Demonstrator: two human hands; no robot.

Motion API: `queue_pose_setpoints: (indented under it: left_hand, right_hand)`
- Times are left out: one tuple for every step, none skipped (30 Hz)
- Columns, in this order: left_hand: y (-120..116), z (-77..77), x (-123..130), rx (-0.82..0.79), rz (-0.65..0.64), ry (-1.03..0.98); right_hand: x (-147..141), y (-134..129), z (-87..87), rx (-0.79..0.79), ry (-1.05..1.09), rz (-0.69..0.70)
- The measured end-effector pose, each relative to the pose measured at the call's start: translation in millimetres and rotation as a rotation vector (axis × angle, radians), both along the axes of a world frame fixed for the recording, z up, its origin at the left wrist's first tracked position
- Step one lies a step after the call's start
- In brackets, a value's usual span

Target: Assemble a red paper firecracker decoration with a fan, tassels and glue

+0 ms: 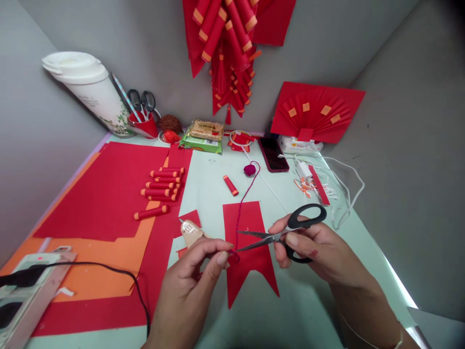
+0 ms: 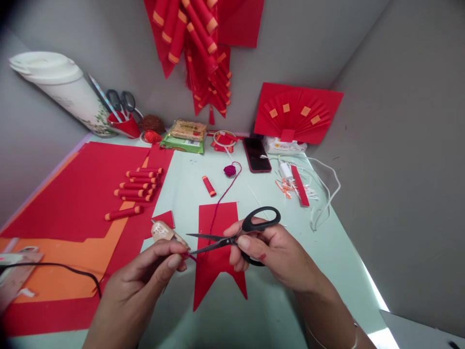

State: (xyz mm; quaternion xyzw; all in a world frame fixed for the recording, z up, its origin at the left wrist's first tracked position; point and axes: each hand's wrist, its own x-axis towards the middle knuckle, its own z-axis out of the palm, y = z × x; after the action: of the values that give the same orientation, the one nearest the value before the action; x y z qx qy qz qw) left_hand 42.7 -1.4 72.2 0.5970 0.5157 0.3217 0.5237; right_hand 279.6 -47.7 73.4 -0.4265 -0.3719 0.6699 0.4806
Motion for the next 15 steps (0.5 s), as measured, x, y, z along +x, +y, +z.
queue_pose_setpoints:
  left_hand:
    - [0.1,0.0,0.0,-0.005,-0.001,-0.006]
    - [0.0,-0.2,0.0,-0.01,0.0,-0.011]
    - [-0.2,-0.4,-0.1,-0.016,0.003,-0.017]
    - [-0.4,-0.6,-0.2,-0.021,0.006,-0.022]
    - [-0.7,-0.8,-0.3,-0.023,0.01,-0.027]
    - [-1.0,-1.0,-0.5,-0.025,0.013,-0.029]
    - [-1.3,-1.2,-0.7,-0.027,0.018,-0.029]
    - [-1.5,-1.5,-1.0,-0.026,0.019,-0.028]
    - [-1.7,-1.8,-1.3,-0.023,0.018,-0.028]
    - [-1.8,-2.3,-1.6,-0.02,0.017,-0.028]
    - [-1.7,-2.9,-1.9,-0.021,0.016,-0.028]
    - [-1.7,-3.5,-2.1,-0.024,0.016,-0.027]
    - [-1.6,-4.0,-2.3,-0.027,0.014,-0.024]
    - [-1.4,-4.3,-2.3,-0.028,0.014,-0.022]
    - [-1.2,-4.4,-2.2,-0.03,0.013,-0.019]
  right_hand:
    - [-0.4,0.1,-0.5,0.002,0.001,0.002]
    - [-0.6,0.2,-1.1,0.002,0.001,0.002]
    - [-0.6,0.3,-1.8,0.002,-0.002,0.003]
    - [-0.6,0.3,-2.6,0.001,-0.006,0.003]
    - [-0.6,0.3,-3.3,0.0,-0.011,0.003]
    - [-0.6,0.2,-4.0,-0.003,-0.015,0.005]
    - [-0.7,0.0,-4.6,-0.007,-0.017,0.008]
    - [-1.0,-0.2,-5.0,-0.01,-0.018,0.015]
    - [-1.3,-0.4,-5.3,-0.013,-0.017,0.02]
    - [-1.6,-0.6,-5.4,-0.016,-0.018,0.024]
    - [-1.8,-0.8,-5.6,-0.019,-0.02,0.026]
    - [-2.0,-0.9,-5.7,-0.019,-0.023,0.025]
    - [-2.0,-1.0,-5.9,-0.017,-0.028,0.022]
    - [-1.9,-1.0,-6.2,-0.015,-0.034,0.019]
    - [-1.7,-0.9,-6.6,-0.013,-0.042,0.015]
